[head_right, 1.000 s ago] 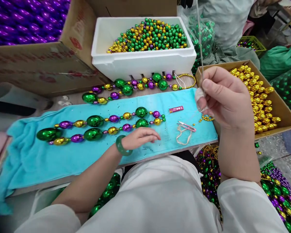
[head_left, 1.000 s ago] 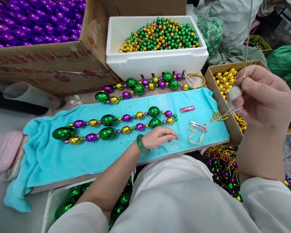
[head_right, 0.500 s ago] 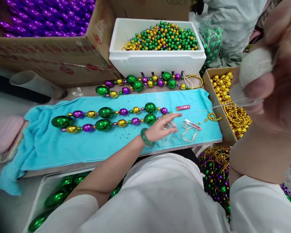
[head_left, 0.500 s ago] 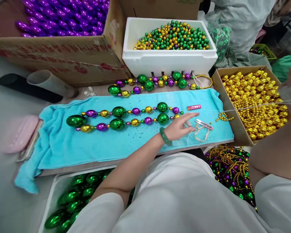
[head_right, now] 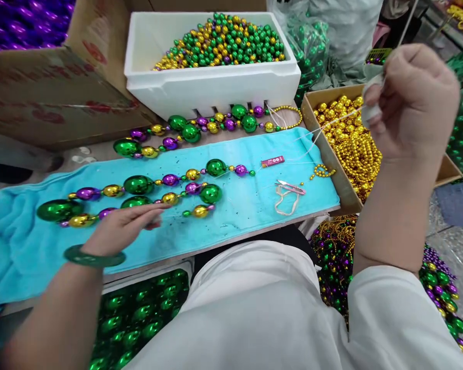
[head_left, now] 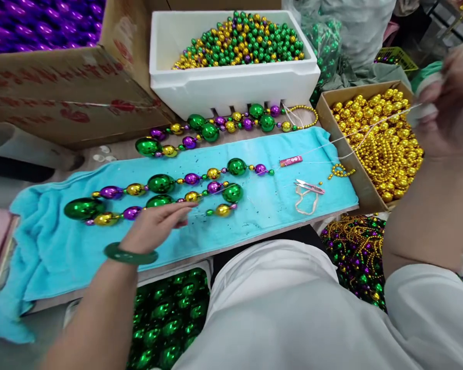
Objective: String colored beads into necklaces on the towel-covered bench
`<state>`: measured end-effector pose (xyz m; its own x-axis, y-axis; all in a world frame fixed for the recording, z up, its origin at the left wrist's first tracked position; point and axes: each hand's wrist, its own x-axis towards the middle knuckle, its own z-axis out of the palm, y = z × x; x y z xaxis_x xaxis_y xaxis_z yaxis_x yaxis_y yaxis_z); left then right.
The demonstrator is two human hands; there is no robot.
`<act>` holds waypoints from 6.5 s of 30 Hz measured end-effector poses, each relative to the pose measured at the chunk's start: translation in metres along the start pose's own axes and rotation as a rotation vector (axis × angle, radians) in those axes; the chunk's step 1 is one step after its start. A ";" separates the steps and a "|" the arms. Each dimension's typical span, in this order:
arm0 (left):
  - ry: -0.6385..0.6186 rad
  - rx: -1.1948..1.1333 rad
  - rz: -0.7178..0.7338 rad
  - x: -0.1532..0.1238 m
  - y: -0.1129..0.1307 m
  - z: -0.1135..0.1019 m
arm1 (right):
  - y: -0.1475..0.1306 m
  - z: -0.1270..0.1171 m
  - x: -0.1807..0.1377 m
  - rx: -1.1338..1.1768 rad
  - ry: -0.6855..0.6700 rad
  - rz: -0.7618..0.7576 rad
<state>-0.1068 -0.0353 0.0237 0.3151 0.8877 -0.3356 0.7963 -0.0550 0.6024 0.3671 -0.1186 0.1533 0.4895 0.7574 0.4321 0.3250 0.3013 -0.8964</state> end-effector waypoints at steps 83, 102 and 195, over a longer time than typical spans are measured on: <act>0.087 -0.788 0.693 0.059 0.222 0.162 | 0.015 0.066 -0.002 -0.098 -0.810 0.263; -0.328 -1.318 0.180 0.062 0.175 0.151 | 0.099 0.023 0.009 -0.223 -0.219 0.549; 0.033 -1.019 0.218 0.090 0.151 0.189 | 0.135 0.056 -0.054 -0.719 -0.464 0.306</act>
<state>0.1391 -0.0501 -0.0525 0.3733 0.9178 -0.1352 -0.0938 0.1824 0.9787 0.3395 -0.0865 0.0035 0.3129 0.9491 -0.0371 0.7370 -0.2672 -0.6208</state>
